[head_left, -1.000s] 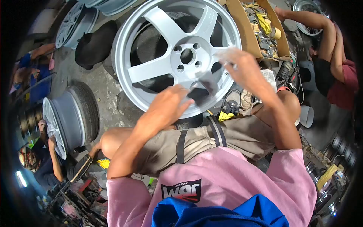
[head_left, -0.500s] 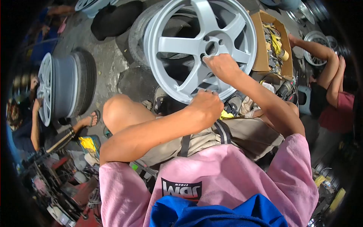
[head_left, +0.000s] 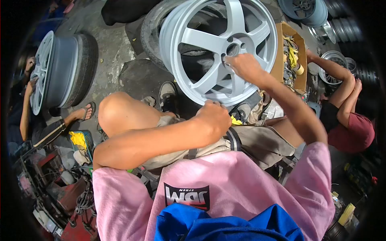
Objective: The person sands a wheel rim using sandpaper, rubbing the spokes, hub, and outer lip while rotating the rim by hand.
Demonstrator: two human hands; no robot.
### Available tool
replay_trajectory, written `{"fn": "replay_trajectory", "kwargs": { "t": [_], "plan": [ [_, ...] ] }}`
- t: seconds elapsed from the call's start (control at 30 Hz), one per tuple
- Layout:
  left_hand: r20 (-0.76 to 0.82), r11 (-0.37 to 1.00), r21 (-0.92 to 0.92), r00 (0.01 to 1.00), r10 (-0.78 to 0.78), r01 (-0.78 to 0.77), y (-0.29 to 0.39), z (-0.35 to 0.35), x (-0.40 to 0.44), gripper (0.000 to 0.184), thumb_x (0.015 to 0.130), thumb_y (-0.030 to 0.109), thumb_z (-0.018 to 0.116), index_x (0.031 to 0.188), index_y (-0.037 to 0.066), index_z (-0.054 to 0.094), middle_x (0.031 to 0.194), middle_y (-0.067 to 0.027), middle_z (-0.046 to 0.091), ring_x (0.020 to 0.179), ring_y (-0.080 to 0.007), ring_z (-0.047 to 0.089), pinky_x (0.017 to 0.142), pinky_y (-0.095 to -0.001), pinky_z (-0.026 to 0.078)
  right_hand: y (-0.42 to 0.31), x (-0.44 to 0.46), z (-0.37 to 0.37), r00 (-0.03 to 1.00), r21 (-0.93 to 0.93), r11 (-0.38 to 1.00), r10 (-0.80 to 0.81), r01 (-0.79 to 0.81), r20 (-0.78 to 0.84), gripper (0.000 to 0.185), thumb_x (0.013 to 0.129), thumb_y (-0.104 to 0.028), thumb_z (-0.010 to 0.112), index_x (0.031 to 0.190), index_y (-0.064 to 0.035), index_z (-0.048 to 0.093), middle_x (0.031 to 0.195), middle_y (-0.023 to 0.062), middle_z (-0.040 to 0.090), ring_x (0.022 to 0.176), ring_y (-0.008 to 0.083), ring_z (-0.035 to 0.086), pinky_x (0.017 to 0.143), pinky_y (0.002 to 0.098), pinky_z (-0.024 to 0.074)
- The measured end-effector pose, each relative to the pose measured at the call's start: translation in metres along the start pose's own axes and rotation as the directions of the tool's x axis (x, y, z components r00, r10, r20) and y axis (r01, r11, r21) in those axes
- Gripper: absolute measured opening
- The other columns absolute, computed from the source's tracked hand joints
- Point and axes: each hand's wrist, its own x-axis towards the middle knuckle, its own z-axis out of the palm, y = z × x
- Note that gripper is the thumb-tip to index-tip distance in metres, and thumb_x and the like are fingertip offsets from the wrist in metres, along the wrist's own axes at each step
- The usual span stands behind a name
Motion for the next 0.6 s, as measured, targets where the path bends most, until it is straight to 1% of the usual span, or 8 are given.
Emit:
{"fn": "replay_trajectory", "kwargs": {
  "t": [0.07, 0.17, 0.3, 0.37, 0.4, 0.43, 0.47, 0.6],
  "plan": [
    [0.052, 0.999, 0.015, 0.998, -0.034, 0.033, -0.007, -0.002, 0.006, 0.027, 0.085, 0.016, 0.072, 0.106, -0.001, 0.074, 0.109, -0.0198, 0.069, 0.105, -0.0300, 0.067, 0.088, -0.0429, 0.052, 0.004, 0.016, -0.016, 0.922, -0.456, 0.807, -0.276, 0.375, 0.270, 0.009, 0.086, -0.014, 0.065, 0.086, -0.0080, 0.072, 0.076, 0.0101, 0.073, 0.076, 0.0275, 0.075, 0.065, 0.0403, 0.0563],
    [0.078, 0.971, 0.221, 0.991, -0.106, 0.087, -0.010, -0.020, 0.003, 0.031, 0.084, 0.019, 0.075, 0.108, -0.001, 0.073, 0.109, -0.0195, 0.069, 0.104, -0.0299, 0.067, 0.087, -0.0415, 0.052, -0.005, 0.024, -0.024, 0.848, -0.559, 0.641, -0.342, 0.526, 0.405, 0.009, 0.086, -0.014, 0.065, 0.085, -0.0086, 0.072, 0.076, 0.0094, 0.074, 0.075, 0.0256, 0.075, 0.064, 0.0391, 0.0568],
    [-0.029, 0.987, 0.150, 0.998, -0.051, 0.055, -0.015, -0.020, -0.010, 0.030, 0.086, 0.021, 0.074, 0.106, -0.001, 0.073, 0.107, -0.0189, 0.070, 0.103, -0.0295, 0.067, 0.085, -0.0409, 0.051, -0.008, 0.010, -0.007, 0.921, -0.518, 0.766, -0.269, 0.381, 0.281, 0.010, 0.088, -0.014, 0.064, 0.087, -0.0075, 0.072, 0.074, 0.0104, 0.072, 0.074, 0.0244, 0.075, 0.059, 0.0371, 0.0530],
    [-0.043, 0.993, 0.114, 0.999, -0.030, 0.034, -0.016, -0.017, -0.012, 0.030, 0.089, 0.023, 0.073, 0.105, -0.001, 0.073, 0.105, -0.0187, 0.070, 0.102, -0.0297, 0.067, 0.085, -0.0411, 0.052, -0.009, 0.011, 0.009, 0.995, -0.182, 0.983, 0.027, -0.009, 0.097, 0.017, 0.097, -0.017, 0.061, 0.089, -0.0055, 0.071, 0.068, 0.0071, 0.068, 0.061, 0.0192, 0.067, 0.052, 0.0318, 0.0437],
    [-0.058, 0.996, 0.082, 0.998, -0.013, 0.018, -0.017, -0.016, -0.013, 0.030, 0.091, 0.026, 0.071, 0.103, -0.001, 0.073, 0.104, -0.0184, 0.070, 0.102, -0.0299, 0.067, 0.085, -0.0413, 0.052, -0.010, 0.014, 0.008, 0.995, -0.185, 0.983, 0.026, -0.008, 0.100, 0.017, 0.097, -0.017, 0.061, 0.089, -0.0055, 0.071, 0.068, 0.0071, 0.068, 0.061, 0.0192, 0.067, 0.052, 0.0318, 0.0437],
    [-0.062, 0.997, 0.080, 0.998, -0.009, 0.014, -0.020, -0.013, -0.012, 0.030, 0.091, 0.026, 0.071, 0.103, -0.001, 0.073, 0.104, -0.0184, 0.070, 0.102, -0.0299, 0.067, 0.085, -0.0413, 0.052, -0.010, 0.016, 0.008, 0.921, 0.421, 0.820, 0.333, -0.388, 0.201, 0.021, 0.100, -0.019, 0.058, 0.091, -0.0045, 0.070, 0.067, 0.0047, 0.064, 0.057, 0.0162, 0.059, 0.051, 0.0296, 0.0389],
    [-0.098, 0.997, 0.080, 0.995, -0.012, 0.020, -0.023, -0.008, -0.012, 0.031, 0.093, 0.028, 0.070, 0.103, -0.001, 0.073, 0.103, -0.0183, 0.070, 0.101, -0.0303, 0.067, 0.085, -0.0415, 0.052, -0.010, 0.016, 0.008, 0.755, 0.776, 0.207, 0.477, -0.595, 0.451, 0.025, 0.104, -0.021, 0.054, 0.094, -0.0034, 0.069, 0.067, 0.0022, 0.060, 0.053, 0.0131, 0.051, 0.050, 0.0274, 0.0342],
    [-0.014, 0.989, 0.113, 0.996, -0.090, 0.091, -0.030, -0.013, -0.008, 0.034, 0.095, 0.033, 0.069, 0.101, 0.000, 0.074, 0.102, -0.0175, 0.070, 0.100, -0.0309, 0.067, 0.086, -0.0423, 0.052, -0.028, 0.018, 0.014, 0.723, 0.861, 0.068, 0.579, -0.503, 0.377, 0.025, 0.106, -0.022, 0.055, 0.097, -0.0022, 0.069, 0.069, 0.0010, 0.058, 0.054, 0.0109, 0.048, 0.050, 0.0265, 0.0341]
  ]
}}
